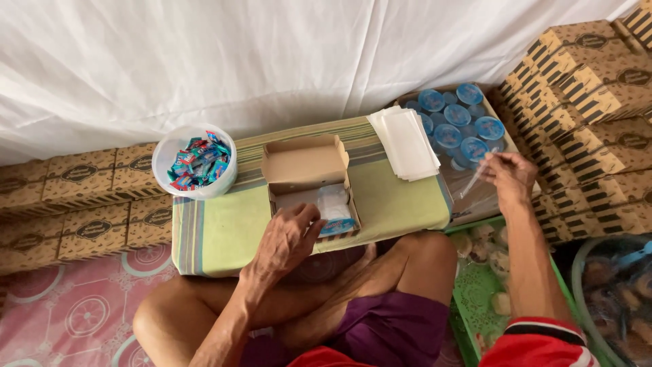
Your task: Packing small cardboard boxes with paper liners, water cups, snack packets, and candies.
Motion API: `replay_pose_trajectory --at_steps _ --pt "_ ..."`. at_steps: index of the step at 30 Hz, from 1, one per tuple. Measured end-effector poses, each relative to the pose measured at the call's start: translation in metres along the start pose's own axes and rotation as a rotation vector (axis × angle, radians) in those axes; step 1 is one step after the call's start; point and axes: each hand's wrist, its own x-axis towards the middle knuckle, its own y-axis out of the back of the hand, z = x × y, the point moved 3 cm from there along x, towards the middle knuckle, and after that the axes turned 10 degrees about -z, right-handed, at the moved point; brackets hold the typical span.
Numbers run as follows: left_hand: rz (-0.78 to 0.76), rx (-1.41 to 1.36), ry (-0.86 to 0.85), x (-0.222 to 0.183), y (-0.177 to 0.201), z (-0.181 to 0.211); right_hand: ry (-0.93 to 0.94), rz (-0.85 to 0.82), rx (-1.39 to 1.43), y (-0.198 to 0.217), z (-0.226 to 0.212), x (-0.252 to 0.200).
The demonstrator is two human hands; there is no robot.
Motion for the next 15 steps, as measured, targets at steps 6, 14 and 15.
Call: replay_pose_trajectory --at_steps 6,14,15 --pt "0.120 -0.006 0.054 -0.005 -0.001 -0.014 0.061 -0.141 0.048 -0.075 -0.100 -0.020" --pt "0.207 0.025 0.008 -0.016 -0.007 -0.019 0.042 -0.361 0.031 -0.197 -0.134 -0.053" --pt "0.210 0.025 -0.035 -0.016 -0.007 -0.018 0.048 -0.402 0.007 -0.214 -0.132 -0.057"
